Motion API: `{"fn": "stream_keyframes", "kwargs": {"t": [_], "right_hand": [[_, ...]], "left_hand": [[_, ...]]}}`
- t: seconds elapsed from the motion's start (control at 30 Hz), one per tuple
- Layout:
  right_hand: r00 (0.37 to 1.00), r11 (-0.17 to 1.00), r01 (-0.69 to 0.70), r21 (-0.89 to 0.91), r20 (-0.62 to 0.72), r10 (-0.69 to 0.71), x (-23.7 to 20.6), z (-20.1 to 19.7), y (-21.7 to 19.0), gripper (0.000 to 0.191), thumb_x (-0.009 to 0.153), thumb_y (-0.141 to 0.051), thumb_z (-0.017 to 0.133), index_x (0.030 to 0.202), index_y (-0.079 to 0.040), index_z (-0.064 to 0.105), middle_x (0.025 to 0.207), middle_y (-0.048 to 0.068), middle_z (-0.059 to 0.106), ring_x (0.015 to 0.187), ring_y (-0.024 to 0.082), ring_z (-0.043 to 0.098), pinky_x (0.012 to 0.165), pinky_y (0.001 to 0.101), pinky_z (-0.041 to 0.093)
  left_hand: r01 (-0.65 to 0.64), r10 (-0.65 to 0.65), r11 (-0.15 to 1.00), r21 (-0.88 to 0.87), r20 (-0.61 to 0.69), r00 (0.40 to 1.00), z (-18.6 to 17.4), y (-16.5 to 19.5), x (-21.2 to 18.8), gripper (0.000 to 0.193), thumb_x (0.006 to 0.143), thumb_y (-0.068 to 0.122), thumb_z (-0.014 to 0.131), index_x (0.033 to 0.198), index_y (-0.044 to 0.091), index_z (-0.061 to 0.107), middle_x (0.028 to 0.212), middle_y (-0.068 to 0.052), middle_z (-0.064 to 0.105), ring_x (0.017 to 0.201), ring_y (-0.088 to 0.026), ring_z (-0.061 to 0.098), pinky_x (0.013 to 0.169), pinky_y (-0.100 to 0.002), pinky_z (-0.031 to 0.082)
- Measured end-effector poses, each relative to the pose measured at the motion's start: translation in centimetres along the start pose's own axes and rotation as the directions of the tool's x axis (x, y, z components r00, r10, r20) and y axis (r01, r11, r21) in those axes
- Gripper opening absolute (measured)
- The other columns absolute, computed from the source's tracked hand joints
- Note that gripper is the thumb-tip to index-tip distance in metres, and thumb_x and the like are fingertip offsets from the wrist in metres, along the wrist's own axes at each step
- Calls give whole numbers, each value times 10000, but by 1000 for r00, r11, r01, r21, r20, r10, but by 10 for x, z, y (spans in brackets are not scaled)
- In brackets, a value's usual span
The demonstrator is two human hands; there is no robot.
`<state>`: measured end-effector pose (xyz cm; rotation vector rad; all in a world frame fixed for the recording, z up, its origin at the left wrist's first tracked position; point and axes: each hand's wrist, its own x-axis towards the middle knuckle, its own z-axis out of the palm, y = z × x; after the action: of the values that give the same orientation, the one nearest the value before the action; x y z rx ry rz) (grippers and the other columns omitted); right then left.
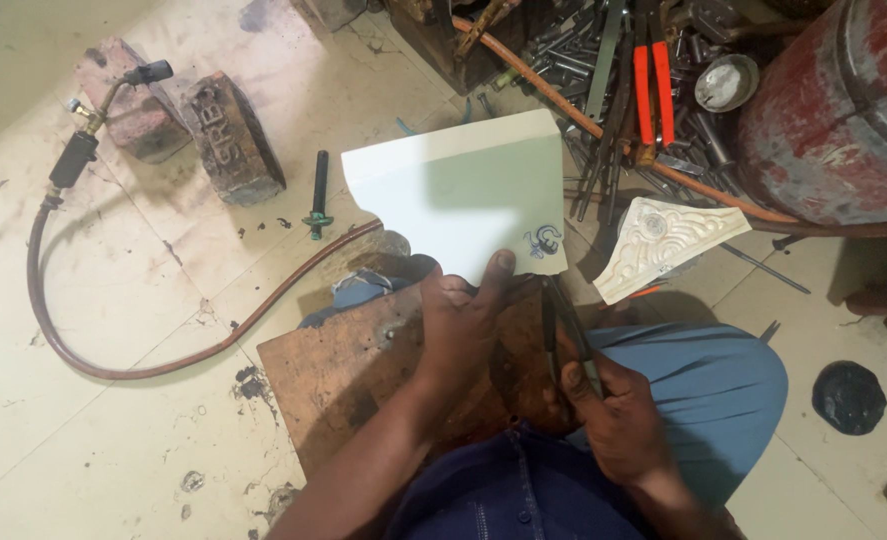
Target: The person sits on the workshop floor and traces a pattern onto a white sheet with a pencil, then cuts the paper pattern with scissors. They hold the white sheet on their lap and cut along the marked line with hand snips, trimming the edge piece by piece.
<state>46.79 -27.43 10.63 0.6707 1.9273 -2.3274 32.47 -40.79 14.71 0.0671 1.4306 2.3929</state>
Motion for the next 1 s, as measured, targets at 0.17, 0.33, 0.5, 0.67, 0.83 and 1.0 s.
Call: {"fn": "stream_keyframes", "kwargs": {"t": [0.17, 0.33, 0.5, 0.67, 0.83, 1.0], "right_hand": [[994, 995, 104, 7, 36, -104, -2, 7, -6, 510, 987, -296, 575, 1431, -45, 558, 1047, -35, 715, 895, 59, 615, 799, 242, 523], [998, 998, 53, -28, -21, -54, -2, 8, -4, 446, 1006, -300, 601, 1328, -3, 685, 811, -1, 645, 744, 97, 583, 678, 268, 492], [999, 999, 40, 12, -23, -39, -3, 8, -5, 441, 990, -312, 605, 1299, -11, 696, 809, -11, 651, 741, 87, 570, 676, 260, 493], [999, 999, 47, -1, -25, -47, -3, 12, -14, 432, 1013, -303, 605, 1306, -3, 707, 797, -27, 610, 730, 74, 510, 651, 250, 445], [997, 997, 73, -8, -29, -73, -4, 11, -8, 444, 1006, -294, 603, 1358, -34, 674, 769, -16, 619, 711, 87, 539, 651, 255, 465], [994, 957, 96, -275, -15, -104, -5, -10, 20, 413, 1029, -315, 593, 1299, -8, 655, 868, 2, 721, 810, 84, 575, 731, 257, 509]], "left_hand": [[-25, 25, 1000, -7, -39, 999, 4, -4, -7, 310, 1006, 188, 652, 1173, -73, 651, 1079, -162, 743, 969, -246, 755, 883, -383, 660], [-36, 36, 999, -3, -91, 995, 6, -11, -11, 301, 1012, 177, 685, 1118, -105, 691, 1017, -174, 756, 893, -238, 738, 845, -371, 622], [-42, 36, 998, -49, -110, 993, 7, -17, -9, 290, 987, 178, 692, 1098, -90, 676, 1016, -158, 748, 875, -216, 744, 822, -355, 640], [-68, 47, 987, -144, -145, 988, 13, -19, -8, 308, 939, 201, 724, 1091, -56, 646, 1026, -129, 735, 879, -194, 751, 812, -323, 667], [44, -32, 998, 42, -252, 967, 9, -29, -8, 340, 915, 273, 753, 1003, -42, 662, 874, -127, 756, 738, -177, 735, 637, -274, 603], [84, 1, 956, 281, -288, 957, 1, -35, -11, 421, 934, 336, 737, 947, -84, 712, 770, -93, 744, 633, -127, 663, 547, -261, 515]]}}
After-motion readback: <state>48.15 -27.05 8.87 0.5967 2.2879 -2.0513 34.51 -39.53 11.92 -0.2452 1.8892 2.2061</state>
